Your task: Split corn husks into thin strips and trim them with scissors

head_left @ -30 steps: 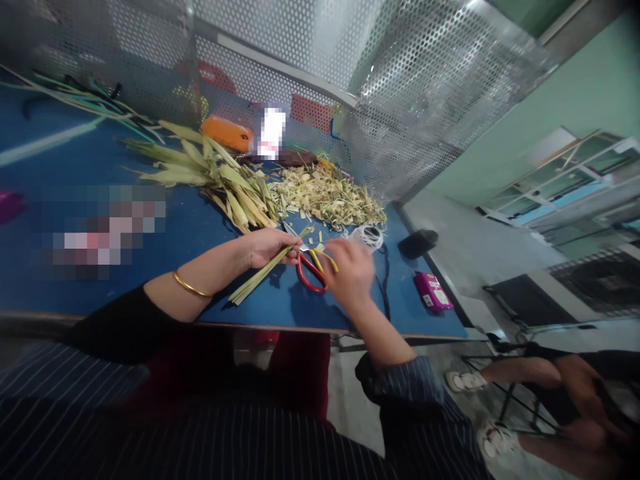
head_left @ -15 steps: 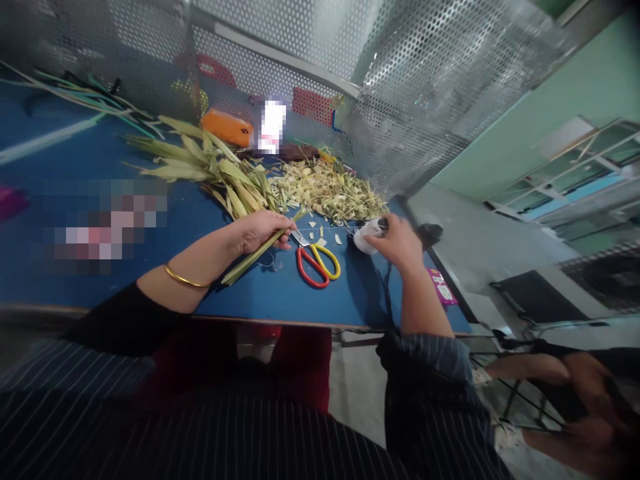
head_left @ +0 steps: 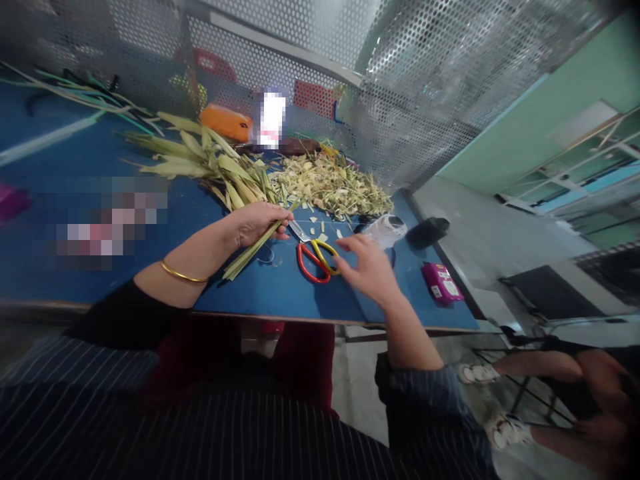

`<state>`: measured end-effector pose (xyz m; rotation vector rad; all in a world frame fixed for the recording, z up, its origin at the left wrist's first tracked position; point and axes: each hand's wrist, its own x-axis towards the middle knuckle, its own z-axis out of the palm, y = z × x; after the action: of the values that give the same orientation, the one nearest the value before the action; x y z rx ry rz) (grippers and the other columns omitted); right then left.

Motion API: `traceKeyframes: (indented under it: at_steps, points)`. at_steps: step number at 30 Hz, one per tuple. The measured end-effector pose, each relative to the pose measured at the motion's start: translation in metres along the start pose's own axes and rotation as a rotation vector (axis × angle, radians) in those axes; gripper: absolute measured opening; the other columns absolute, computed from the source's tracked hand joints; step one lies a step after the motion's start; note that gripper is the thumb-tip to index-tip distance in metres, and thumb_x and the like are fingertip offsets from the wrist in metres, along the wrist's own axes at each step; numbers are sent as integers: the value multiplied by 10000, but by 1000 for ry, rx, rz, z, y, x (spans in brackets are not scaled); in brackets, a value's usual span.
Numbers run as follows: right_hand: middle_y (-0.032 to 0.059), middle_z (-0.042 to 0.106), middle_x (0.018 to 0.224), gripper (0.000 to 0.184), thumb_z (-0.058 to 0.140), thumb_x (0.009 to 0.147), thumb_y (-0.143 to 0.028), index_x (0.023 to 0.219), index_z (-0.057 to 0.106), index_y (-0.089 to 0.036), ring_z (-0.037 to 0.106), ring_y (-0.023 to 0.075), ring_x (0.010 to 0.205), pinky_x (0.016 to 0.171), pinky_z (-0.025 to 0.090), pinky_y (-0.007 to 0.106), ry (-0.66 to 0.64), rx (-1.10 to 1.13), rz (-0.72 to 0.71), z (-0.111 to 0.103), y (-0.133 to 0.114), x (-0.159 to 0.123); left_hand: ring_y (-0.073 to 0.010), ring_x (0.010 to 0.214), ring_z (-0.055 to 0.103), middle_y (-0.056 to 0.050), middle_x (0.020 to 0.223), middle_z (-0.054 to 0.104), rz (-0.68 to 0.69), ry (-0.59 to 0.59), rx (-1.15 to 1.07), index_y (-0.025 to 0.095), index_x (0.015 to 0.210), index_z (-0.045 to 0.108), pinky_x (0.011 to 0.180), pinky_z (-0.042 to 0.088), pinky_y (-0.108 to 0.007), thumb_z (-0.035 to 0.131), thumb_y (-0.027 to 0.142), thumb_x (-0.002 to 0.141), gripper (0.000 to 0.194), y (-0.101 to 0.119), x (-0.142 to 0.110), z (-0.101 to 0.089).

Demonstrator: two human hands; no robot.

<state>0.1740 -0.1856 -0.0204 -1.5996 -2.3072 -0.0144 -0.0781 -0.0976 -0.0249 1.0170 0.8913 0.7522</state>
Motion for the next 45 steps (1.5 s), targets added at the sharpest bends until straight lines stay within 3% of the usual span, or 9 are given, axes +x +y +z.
traceKeyframes:
  at_steps: [4, 7, 10, 15, 19, 25, 28, 35, 45]
  points:
    - [123, 639, 1037, 387, 535, 832, -370, 1144, 566, -144, 605, 253, 944, 792, 457, 329, -123, -63, 66, 25, -32, 3, -72, 517, 479, -19, 639, 538, 0, 2, -9, 110, 719, 618, 660, 553, -297, 560, 136, 882, 175, 1, -1, 2]
    - [159, 641, 1041, 415, 511, 794, -237, 1187, 546, -107, 619, 270, 919, 754, 449, 330, -174, -162, 103, 35, -35, 13, -76, 515, 493, -19, 639, 543, 3, -1, -26, 111, 714, 616, 670, 552, -301, 581, 133, 868, 159, 0, -2, 2]
    - [190, 646, 1076, 563, 528, 734, -188, 1283, 489, -69, 631, 277, 894, 726, 444, 328, -241, -157, 147, 29, -31, 17, -80, 518, 504, -17, 637, 547, 7, -2, -39, 112, 725, 620, 676, 549, -295, 614, 153, 852, 134, 0, -2, 2]
    - [74, 677, 939, 734, 581, 730, -221, 1432, 375, -160, 582, 159, 675, 614, 426, 273, -433, 284, 315, 3, -10, 3, -80, 519, 494, -8, 606, 526, -9, -3, -39, 113, 729, 625, 687, 550, -300, 570, 147, 877, 161, 0, -2, 1]
    - [-20, 559, 697, 627, 667, 753, -395, 1306, 517, -140, 403, 73, 500, 482, 347, 227, -512, 715, 562, -9, 7, -19, -80, 517, 495, -9, 600, 531, -16, -14, -53, 117, 718, 616, 700, 549, -313, 564, 146, 882, 175, 0, 0, 2]
    - [-18, 516, 773, 610, 719, 711, -503, 1206, 556, -187, 476, 85, 598, 602, 462, 260, -470, 1166, 569, -18, 14, -46, -68, 508, 484, -2, 590, 520, -19, 5, -36, 120, 716, 605, 696, 550, -301, 552, 132, 890, 182, 0, -2, 4]
    - [29, 554, 861, 651, 667, 701, -624, 1171, 570, -184, 472, 96, 600, 531, 415, 252, -455, 1260, 543, -21, 12, -46, -69, 500, 486, -3, 594, 517, -17, 9, -27, 116, 717, 605, 667, 552, -294, 545, 129, 892, 186, -1, -3, 6]
    - [5, 567, 818, 451, 581, 813, -572, 1066, 605, -200, 446, 81, 547, 492, 361, 238, -428, 1288, 550, -8, 4, -23, -66, 499, 491, 5, 601, 506, -22, -15, -21, 104, 739, 603, 659, 555, -288, 525, 122, 903, 182, 0, -5, 8]
    - [-53, 512, 616, 512, 717, 648, -609, 903, 598, -182, 410, 56, 407, 405, 321, 215, -232, 1074, 662, 8, -2, 1, -72, 491, 502, 4, 598, 516, 3, 9, -6, 110, 697, 608, 657, 550, -306, 614, 129, 849, 153, 3, -6, 8]
